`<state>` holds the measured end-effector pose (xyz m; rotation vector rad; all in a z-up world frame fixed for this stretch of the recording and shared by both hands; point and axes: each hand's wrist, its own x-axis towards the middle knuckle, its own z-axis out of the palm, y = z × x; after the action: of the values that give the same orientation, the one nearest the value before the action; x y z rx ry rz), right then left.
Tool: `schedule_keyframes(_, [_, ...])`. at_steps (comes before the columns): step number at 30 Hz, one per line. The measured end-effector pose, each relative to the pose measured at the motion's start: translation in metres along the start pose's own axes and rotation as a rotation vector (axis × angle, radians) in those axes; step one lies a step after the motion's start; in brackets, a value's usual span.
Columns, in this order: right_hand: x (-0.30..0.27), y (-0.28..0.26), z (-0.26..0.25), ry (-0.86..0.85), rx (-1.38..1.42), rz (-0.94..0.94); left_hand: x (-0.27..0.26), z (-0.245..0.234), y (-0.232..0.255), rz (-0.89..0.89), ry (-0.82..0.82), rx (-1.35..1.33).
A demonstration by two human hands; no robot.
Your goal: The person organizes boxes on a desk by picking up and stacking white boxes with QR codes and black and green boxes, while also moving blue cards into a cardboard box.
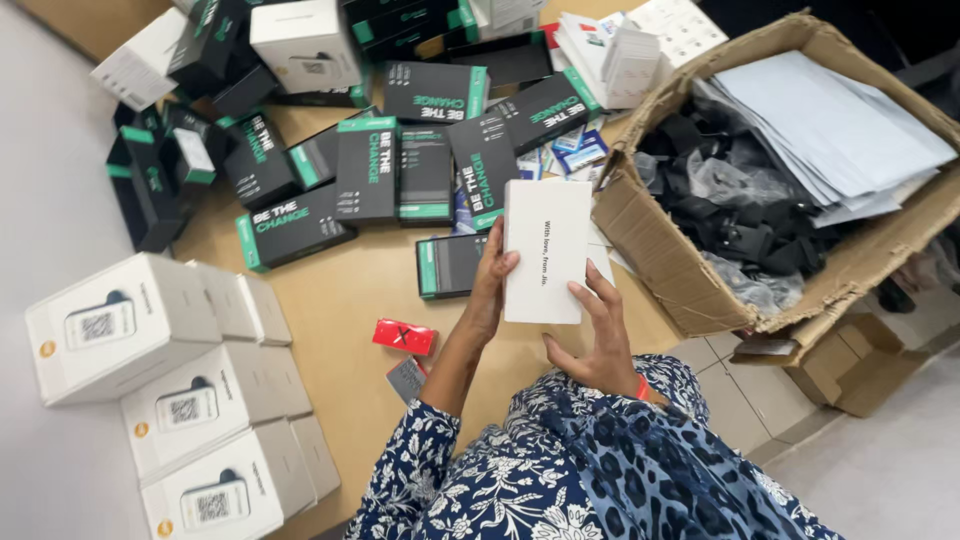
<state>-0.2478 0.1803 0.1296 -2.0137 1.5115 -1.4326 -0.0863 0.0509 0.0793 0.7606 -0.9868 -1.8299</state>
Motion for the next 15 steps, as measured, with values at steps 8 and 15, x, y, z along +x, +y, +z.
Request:
schedule_keyframes(8, [0.025,-0.034,0.037,0.077,0.260,-0.046,-0.047,-0.037,0.008,0.143,0.038,-0.814])
schedule_keyframes(15, [0.029,-0.032,0.087,-0.233,0.965,0.235,-0.138,-0.058,0.066,0.322,0.201,-0.378])
